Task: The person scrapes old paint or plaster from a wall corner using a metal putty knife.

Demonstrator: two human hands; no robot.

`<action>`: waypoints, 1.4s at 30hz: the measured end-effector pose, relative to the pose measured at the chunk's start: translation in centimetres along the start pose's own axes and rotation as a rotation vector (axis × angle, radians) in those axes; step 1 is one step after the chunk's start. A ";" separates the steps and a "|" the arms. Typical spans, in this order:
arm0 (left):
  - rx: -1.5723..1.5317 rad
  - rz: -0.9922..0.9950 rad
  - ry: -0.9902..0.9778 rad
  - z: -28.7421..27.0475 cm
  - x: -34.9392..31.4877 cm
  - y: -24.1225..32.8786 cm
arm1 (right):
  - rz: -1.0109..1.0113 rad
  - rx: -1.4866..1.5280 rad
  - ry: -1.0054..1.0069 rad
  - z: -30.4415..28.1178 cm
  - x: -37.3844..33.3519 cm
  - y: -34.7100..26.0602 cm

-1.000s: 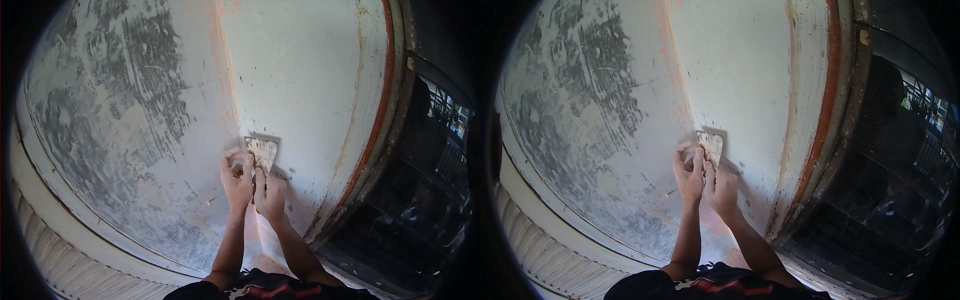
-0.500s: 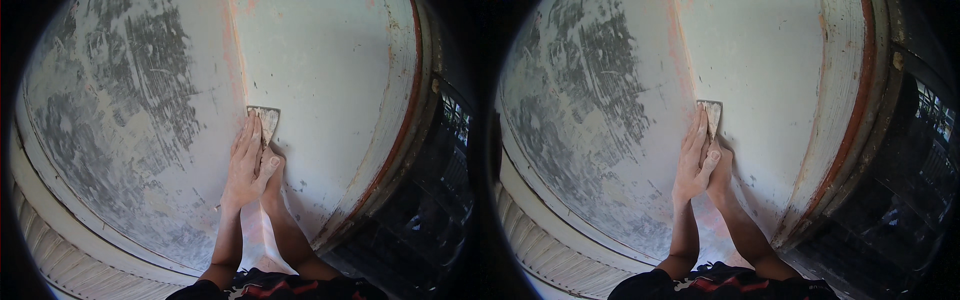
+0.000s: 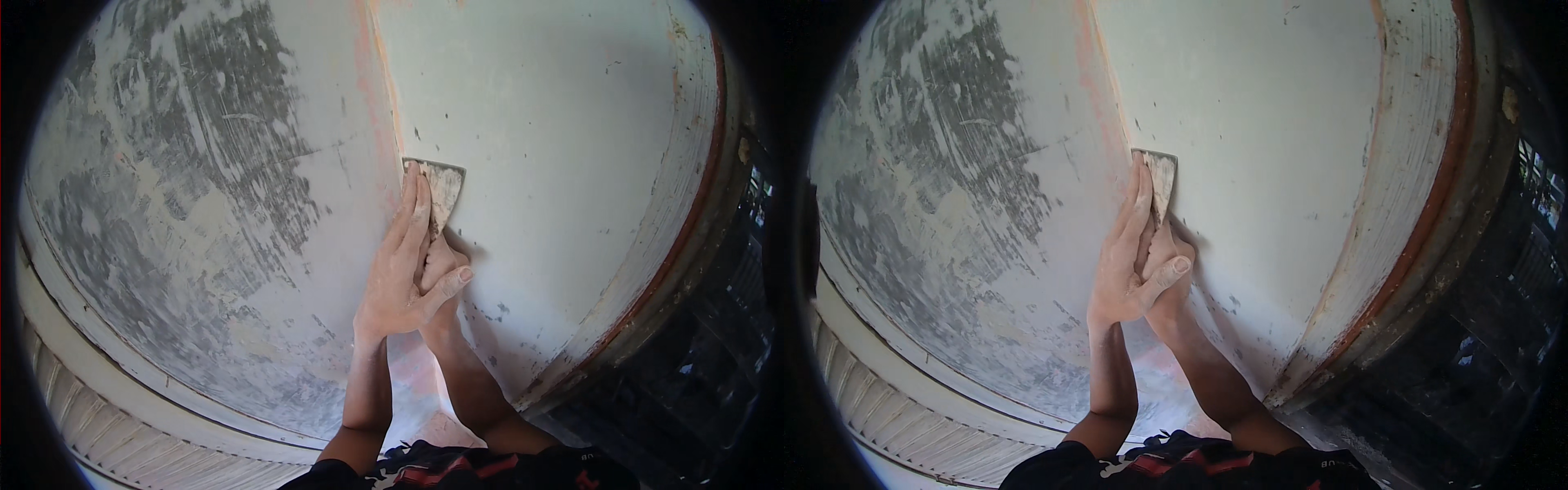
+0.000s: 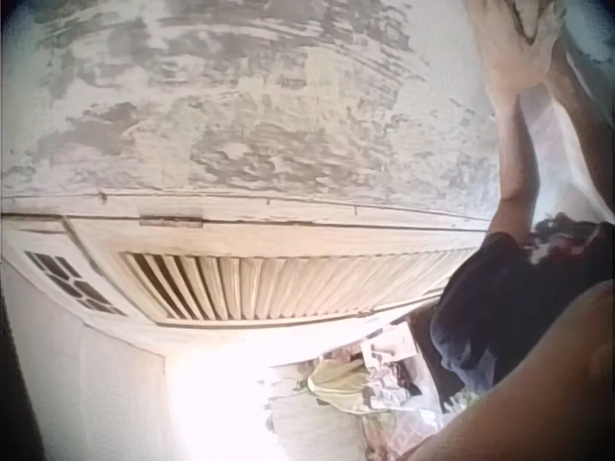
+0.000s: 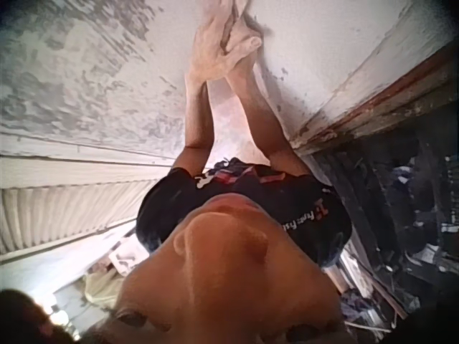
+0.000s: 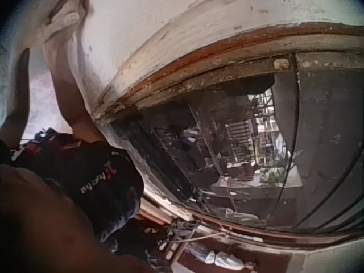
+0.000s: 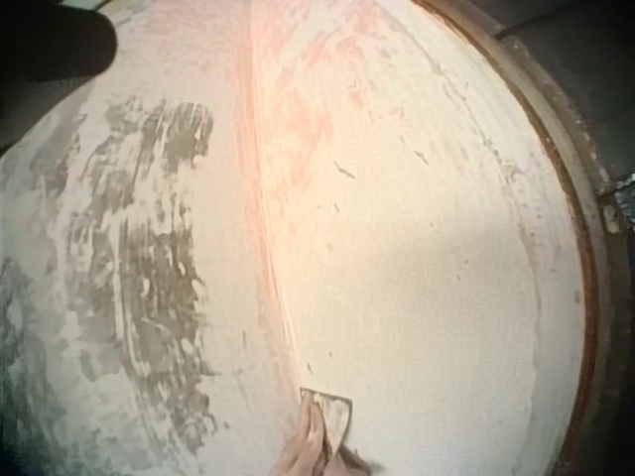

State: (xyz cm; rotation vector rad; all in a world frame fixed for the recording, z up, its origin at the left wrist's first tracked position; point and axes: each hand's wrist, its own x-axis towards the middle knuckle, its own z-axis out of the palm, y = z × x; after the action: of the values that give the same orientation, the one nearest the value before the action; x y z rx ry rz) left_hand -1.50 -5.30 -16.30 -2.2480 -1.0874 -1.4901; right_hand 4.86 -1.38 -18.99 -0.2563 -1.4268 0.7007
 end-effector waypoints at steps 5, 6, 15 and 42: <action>-0.015 -0.032 -0.003 -1.0 1.2 -0.4 | 0.050 0.046 0.007 0.1 -0.2 0.5; -0.039 -0.034 0.002 -1.0 1.5 -0.3 | 0.072 -0.011 -0.042 0.1 0.0 0.8; -0.061 -0.035 0.010 -1.0 1.5 -0.5 | 0.003 -0.082 0.017 0.2 0.0 0.5; -0.092 0.051 0.014 -1.8 2.0 -1.5 | -0.110 -0.207 0.053 1.1 1.6 -0.8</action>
State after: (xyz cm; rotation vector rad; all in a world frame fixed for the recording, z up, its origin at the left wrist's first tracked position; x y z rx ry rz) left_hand -3.41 -4.37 -14.04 -2.3044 -0.9691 -1.5627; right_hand 4.04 -1.33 -17.11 -0.3525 -1.4519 0.4538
